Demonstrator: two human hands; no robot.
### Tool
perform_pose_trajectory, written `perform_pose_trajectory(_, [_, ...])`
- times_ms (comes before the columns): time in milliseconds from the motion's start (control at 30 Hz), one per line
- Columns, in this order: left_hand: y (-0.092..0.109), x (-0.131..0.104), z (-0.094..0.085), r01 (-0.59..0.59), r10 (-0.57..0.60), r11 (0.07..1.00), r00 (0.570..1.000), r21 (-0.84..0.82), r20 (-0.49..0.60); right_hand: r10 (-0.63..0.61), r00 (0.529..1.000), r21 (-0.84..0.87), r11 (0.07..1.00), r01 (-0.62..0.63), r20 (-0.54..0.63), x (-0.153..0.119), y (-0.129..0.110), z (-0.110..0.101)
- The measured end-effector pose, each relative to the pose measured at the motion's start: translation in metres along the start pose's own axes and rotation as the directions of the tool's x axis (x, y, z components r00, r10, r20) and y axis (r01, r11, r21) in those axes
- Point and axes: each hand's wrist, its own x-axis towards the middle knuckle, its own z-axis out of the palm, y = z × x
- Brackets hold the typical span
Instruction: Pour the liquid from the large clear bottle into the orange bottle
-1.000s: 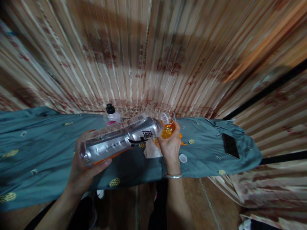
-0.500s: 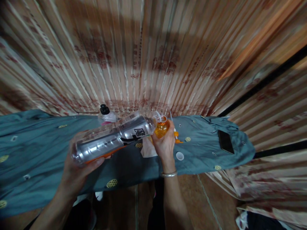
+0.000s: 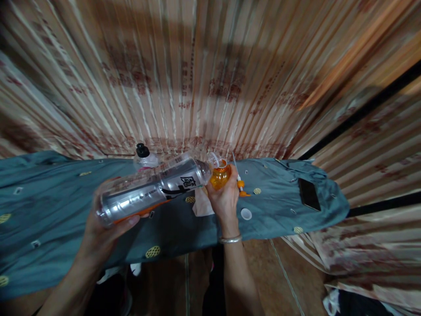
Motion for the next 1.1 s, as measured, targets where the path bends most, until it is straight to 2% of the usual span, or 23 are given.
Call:
perform_pose_trajectory(133, [-0.003, 0.0, -0.002, 0.05, -0.05, 0.998, 0.999, -0.027, 0.016, 0.028, 1.0, -0.005, 1.0, -0.028, 0.008, 0.0, -0.002, -0.001])
perform_pose_trajectory(233, [-0.005, 0.001, -0.004, 0.038, -0.037, 0.999, 0.999, -0.01, 0.034, 0.035, 0.999, -0.008, 0.999, -0.035, 0.022, -0.001, -0.003, -0.001])
perform_pose_trajectory(400, [-0.003, 0.003, -0.004, 0.02, -0.021, 1.0, 0.999, 0.007, 0.035, -0.022, 0.999, 0.0, 1.0, 0.022, 0.034, 0.0, -0.001, -0.002])
perform_pose_trajectory(600, [0.001, 0.001, 0.003, 0.002, -0.003, 1.0, 1.0, -0.01, -0.023, -0.071, 0.997, -0.014, 0.997, 0.071, 0.006, 0.0, 0.003, -0.001])
perform_pose_trajectory(767, [0.003, -0.001, 0.002, -0.011, 0.011, 1.0, 1.0, 0.027, 0.025, -0.056, 0.998, -0.013, 0.998, 0.056, 0.016, 0.0, 0.004, -0.002])
perform_pose_trajectory(1100, [0.009, 0.001, 0.001, -0.147, 0.145, 0.976, 0.989, 0.159, 0.027, -0.007, 1.0, -0.036, 0.999, 0.008, 0.024, 0.001, 0.0, -0.003])
